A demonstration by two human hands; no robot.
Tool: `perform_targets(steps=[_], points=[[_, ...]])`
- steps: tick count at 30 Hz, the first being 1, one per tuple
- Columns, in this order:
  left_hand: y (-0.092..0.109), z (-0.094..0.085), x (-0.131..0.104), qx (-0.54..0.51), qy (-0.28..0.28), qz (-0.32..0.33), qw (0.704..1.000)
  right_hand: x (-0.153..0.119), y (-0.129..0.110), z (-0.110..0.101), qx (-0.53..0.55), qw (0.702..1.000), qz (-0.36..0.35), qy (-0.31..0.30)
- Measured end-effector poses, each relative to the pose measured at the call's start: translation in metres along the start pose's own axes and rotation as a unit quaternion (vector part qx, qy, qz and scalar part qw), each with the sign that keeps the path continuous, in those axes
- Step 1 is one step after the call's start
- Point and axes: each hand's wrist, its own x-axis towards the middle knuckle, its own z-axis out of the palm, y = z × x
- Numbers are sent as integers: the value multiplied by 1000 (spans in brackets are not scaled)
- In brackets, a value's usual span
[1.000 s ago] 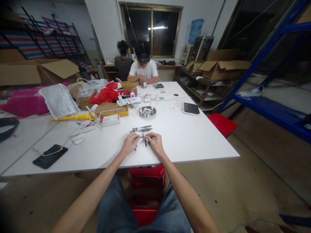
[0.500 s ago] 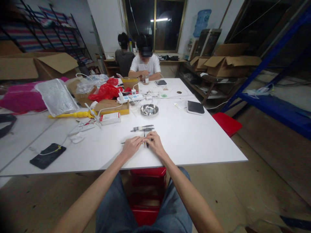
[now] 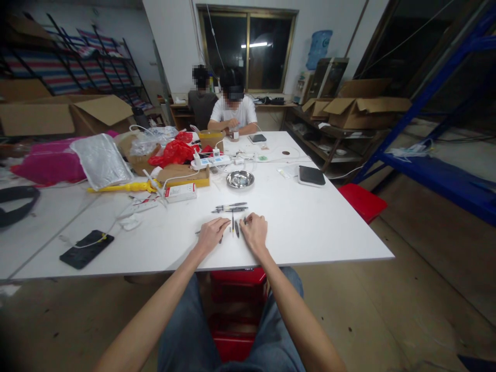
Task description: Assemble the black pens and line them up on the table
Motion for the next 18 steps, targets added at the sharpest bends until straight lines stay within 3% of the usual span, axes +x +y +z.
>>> perform_targets(steps=[6, 13, 18], points=[[1, -4, 1, -16, 67, -53, 996, 1, 2, -3, 15, 999, 8, -28], [-2, -5, 7, -12, 30, -17, 999, 1, 3, -8, 173, 983, -23, -60], [-6, -3, 8, -8, 36, 7, 999, -1, 2, -7, 180, 978, -45, -98]])
